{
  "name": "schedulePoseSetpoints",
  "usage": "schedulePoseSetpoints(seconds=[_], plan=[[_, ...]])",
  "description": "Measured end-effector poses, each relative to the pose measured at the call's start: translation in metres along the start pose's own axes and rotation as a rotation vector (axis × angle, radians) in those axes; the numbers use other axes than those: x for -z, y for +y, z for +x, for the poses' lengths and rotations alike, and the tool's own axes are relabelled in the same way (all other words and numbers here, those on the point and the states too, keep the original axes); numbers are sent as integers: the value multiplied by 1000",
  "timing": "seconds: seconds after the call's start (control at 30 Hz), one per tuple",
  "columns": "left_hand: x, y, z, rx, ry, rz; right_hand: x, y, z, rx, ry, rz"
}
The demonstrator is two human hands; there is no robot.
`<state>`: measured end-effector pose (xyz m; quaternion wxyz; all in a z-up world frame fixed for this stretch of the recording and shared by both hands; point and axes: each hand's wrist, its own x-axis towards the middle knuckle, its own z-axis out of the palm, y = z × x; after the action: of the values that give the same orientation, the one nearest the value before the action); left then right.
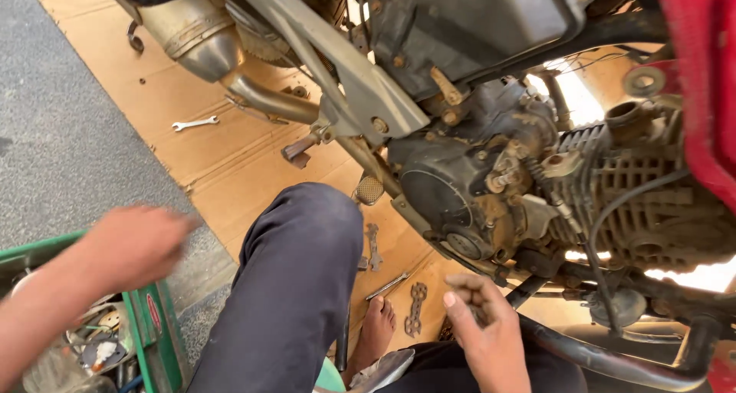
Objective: The person sits on the ground beside a red motorcycle and works on the engine area, removing and refitting a metal component by hand. They pick bolts and small parts from the ground, reach into a green toolbox for tools, and use a wrench and hammer while continuing to work on the engine.
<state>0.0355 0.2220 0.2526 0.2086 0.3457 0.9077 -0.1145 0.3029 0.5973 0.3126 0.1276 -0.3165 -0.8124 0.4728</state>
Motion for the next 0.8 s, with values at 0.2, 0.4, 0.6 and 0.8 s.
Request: schedulePoseSetpoints(seconds=[0.2,0.4,0.6,0.8], plan=[[174,133,9,-447,750,-179,-12,-46,36,-271,-210,882],[224,221,55,-573,1025,-552,-22,-81,67,-33,-102,935],[184,236,76,-605,919,-696,-17,-60,64,-40,31,818],[174,256,84,-623,932,-668,-10,-37,82,-109,38,799]])
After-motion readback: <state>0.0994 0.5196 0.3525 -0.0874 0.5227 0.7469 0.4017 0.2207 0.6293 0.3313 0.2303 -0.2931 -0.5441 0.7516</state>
